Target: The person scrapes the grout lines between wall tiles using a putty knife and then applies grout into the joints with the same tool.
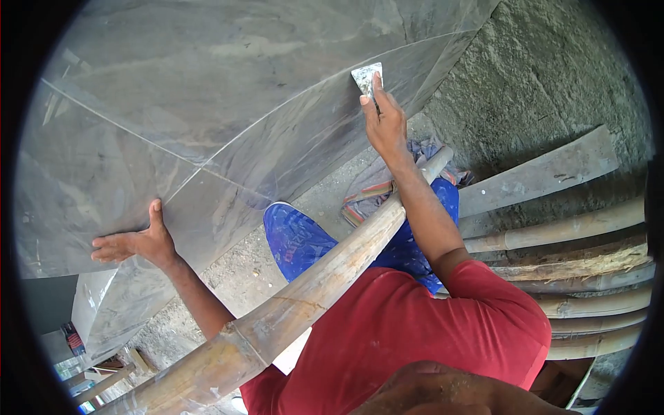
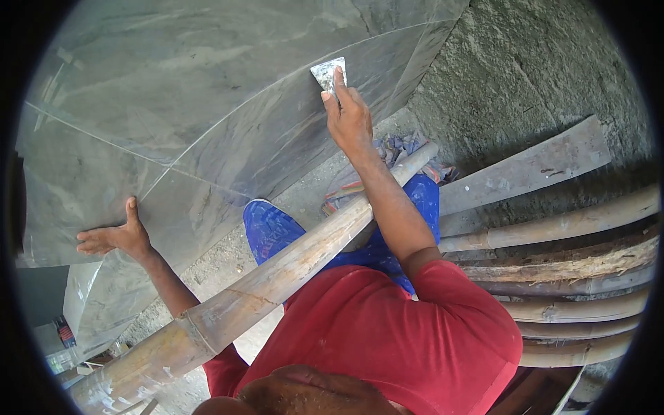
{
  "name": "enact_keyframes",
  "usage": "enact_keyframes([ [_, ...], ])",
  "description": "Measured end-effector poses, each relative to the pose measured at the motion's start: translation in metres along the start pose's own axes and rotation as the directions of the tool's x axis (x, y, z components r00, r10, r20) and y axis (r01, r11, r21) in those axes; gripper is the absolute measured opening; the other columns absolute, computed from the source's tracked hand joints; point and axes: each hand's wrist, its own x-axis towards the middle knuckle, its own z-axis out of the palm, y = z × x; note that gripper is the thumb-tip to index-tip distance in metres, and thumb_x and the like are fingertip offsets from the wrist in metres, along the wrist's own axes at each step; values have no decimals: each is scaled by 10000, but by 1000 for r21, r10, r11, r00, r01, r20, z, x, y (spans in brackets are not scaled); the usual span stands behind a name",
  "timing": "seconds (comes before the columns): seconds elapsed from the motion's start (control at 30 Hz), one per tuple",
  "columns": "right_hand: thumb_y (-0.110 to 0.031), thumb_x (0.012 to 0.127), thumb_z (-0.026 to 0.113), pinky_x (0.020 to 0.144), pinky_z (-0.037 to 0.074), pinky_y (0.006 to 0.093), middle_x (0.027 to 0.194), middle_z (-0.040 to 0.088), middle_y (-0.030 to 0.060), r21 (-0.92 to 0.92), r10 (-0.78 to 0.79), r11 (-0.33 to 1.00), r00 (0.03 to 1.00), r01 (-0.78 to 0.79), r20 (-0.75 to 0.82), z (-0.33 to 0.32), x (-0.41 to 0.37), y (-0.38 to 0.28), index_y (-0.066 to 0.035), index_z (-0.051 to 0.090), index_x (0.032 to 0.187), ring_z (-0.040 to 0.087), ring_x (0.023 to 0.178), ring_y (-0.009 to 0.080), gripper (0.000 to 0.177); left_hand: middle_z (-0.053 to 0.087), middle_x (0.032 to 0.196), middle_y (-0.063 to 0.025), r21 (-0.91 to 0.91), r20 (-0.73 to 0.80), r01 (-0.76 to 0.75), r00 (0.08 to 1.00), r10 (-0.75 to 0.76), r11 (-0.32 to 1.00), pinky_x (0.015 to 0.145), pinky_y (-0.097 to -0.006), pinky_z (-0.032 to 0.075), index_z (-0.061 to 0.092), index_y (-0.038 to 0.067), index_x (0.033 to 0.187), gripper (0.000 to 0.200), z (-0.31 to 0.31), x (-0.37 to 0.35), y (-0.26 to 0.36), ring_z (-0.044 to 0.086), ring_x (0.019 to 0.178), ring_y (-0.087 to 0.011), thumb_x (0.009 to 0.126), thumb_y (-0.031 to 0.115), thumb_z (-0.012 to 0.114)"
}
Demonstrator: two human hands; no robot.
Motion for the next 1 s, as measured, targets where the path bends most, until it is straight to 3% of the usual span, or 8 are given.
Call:
enact_keyframes([
  [0.23,-261,990,655,628,499,448,827,573,129,-96,-93,991,996,92,-8,-4,7,5,-143,481,1521,603,697,310,571,-277,1570,-393,3,-14,-13,1000,13,1000,1144,-702,-115,-213,18,1571,1570,-1,2,1,-271,1481,-509,641,799,782],
  [0.33,-214,999,648,677,488,428,817,588,137,-160,-51,985,998,57,42,-14,10,-6,-96,508,1499,599,730,294,532,-283,1570,-388,3,-10,-29,1000,29,1000,1144,-698,-124,-218,44,1577,1573,-1,0,-4,-266,1480,-515,632,795,791],
  [0.43,-258,990,655,627,502,448,824,571,125,-140,-71,988,997,73,21,-9,9,0,-147,474,1526,603,692,309,576,-288,1571,-381,8,-29,-39,999,39,999,1145,-695,-131,-224,59,1580,1580,1,3,-7,-261,1478,-524,623,794,797],
  [0.67,-253,993,653,629,502,441,825,572,131,-118,-68,991,997,71,26,-7,9,3,-126,465,1530,607,702,308,583,-270,1566,-404,24,-23,-48,999,48,999,1154,-688,-115,-219,27,1572,1563,0,1,-5,-261,1482,-516,647,803,774],
  [0.87,-216,991,675,648,523,343,1003,706,106,195,-67,978,995,79,-68,-3,2,9,-23,445,1521,618,717,187,609,-265,1568,-404,22,-24,-35,999,36,999,1149,-705,-94,-207,30,1577,1563,0,1,-4,-249,1485,-521,641,813,770],
  [0.9,-219,988,681,615,521,306,985,693,83,406,225,884,972,-231,63,-13,-2,-1,-21,380,1552,607,696,146,669,-265,1568,-404,18,-28,-45,999,45,999,1149,-705,-94,-207,30,1577,1563,0,1,-5,-249,1485,-521,641,813,770],
  [0.93,-223,986,688,583,520,269,967,680,59,548,460,659,853,-515,248,-22,-4,-8,-20,315,1582,597,674,106,732,-266,1569,-403,22,-29,-38,999,39,999,1150,-708,-82,-199,36,1582,1560,0,0,-4,-246,1486,-522,639,816,768],
  [1.0,-215,983,690,531,507,232,885,632,43,567,556,581,794,-583,246,-30,-4,-2,-15,394,1527,587,635,87,650,-266,1570,-401,12,-28,-54,998,55,998,1151,-711,-70,-191,41,1586,1556,2,1,-8,-243,1487,-522,638,820,767],
])
